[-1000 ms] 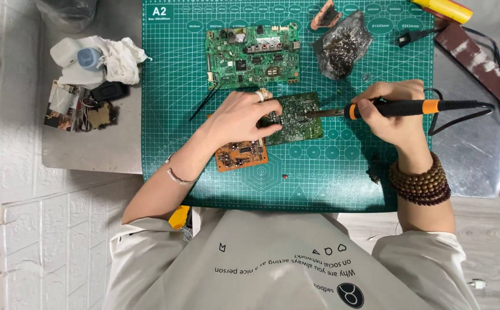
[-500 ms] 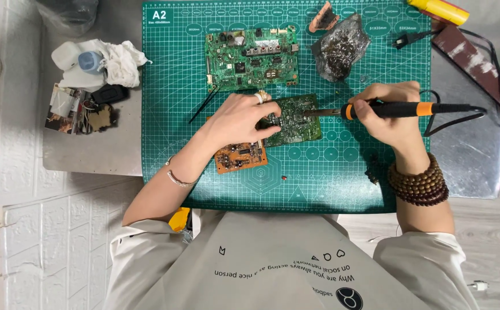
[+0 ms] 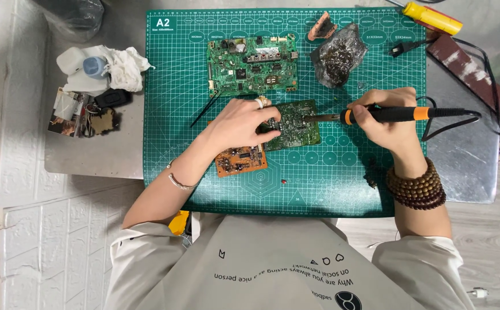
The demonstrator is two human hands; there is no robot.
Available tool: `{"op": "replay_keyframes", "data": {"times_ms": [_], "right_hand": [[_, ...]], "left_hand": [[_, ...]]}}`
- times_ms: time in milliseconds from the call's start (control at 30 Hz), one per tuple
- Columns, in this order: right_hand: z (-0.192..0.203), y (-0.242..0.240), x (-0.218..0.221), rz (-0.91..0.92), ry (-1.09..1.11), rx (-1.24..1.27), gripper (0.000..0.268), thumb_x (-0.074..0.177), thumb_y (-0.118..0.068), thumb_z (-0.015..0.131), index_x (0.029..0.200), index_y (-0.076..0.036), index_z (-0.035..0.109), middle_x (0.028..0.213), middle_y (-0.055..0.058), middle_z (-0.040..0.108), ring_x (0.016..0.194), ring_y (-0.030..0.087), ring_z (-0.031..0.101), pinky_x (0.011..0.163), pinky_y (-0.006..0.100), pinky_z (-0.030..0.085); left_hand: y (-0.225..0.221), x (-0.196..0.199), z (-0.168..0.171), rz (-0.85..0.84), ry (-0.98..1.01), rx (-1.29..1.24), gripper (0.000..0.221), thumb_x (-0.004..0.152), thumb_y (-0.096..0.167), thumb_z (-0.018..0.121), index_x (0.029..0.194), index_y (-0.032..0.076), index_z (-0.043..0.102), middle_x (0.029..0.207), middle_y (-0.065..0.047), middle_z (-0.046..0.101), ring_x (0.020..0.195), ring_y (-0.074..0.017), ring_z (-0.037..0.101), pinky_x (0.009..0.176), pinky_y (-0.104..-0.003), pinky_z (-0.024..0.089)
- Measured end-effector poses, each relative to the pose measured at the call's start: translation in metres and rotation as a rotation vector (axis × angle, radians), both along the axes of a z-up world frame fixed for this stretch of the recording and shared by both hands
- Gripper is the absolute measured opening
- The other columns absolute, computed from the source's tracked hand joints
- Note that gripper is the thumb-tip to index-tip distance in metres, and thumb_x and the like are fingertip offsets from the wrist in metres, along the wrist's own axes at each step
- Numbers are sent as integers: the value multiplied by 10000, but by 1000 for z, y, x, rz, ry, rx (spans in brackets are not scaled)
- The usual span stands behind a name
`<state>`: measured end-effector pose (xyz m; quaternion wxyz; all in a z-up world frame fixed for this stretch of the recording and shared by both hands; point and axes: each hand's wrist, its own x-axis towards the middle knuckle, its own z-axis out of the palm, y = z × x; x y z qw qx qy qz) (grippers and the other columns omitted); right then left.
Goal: Repairing electronic circuit boards by removing screws and soldering components
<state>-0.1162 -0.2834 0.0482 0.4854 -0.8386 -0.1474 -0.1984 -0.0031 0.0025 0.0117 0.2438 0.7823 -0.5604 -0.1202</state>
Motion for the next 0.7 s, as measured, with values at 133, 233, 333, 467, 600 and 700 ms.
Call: {"op": "replay_keyframes", "data": {"times_ms": [133, 233, 333, 467, 600, 700], "right_hand": [[1, 0, 1, 13, -1, 13, 229, 874, -80, 627, 647, -54, 612, 433, 75, 473, 336, 181, 394, 388, 290, 262], [-4, -3, 0, -4, 10, 3, 246, 885, -80, 631, 642, -47, 607, 439, 74, 472, 351, 204, 413, 391, 304, 266], [-6, -3, 1, -5, -21, -39, 234, 885, -80, 647, 657, -29, 624, 419, 82, 452, 319, 209, 377, 373, 292, 260], [-5, -3, 1, 12, -14, -13, 226, 877, -82, 639, 655, -39, 624, 425, 72, 460, 326, 194, 384, 384, 299, 266], [-8, -4, 1, 11, -33, -10, 236, 888, -81, 648, 656, -39, 631, 423, 88, 457, 323, 228, 393, 383, 308, 274], [-8, -5, 1, 13, -17, -12, 222, 877, -74, 642, 658, -34, 634, 430, 93, 467, 325, 216, 387, 377, 296, 268]], "left_hand": [[-1, -1, -3, -3, -13, 4, 299, 934, 374, 658, 1093, 121, 677, 764, -37, 585, 547, -153, 509, 553, -293, 449], [-1, -1, -4, -1, -22, 11, 307, 937, 381, 653, 1100, 122, 680, 756, -34, 580, 543, -151, 503, 550, -290, 445], [-1, -1, -2, 3, -15, 14, 299, 935, 372, 659, 1100, 124, 682, 757, -37, 595, 540, -156, 516, 552, -296, 452], [0, -1, -1, 0, -20, -8, 297, 931, 362, 669, 1097, 116, 685, 755, -46, 603, 533, -166, 528, 557, -305, 470], [-1, 0, 1, 2, -22, -12, 295, 931, 363, 667, 1094, 118, 687, 759, -45, 613, 522, -159, 529, 558, -306, 480], [-1, -1, 0, 4, -24, -21, 295, 931, 371, 664, 1091, 125, 691, 758, -48, 621, 498, -153, 513, 560, -304, 481]]}}
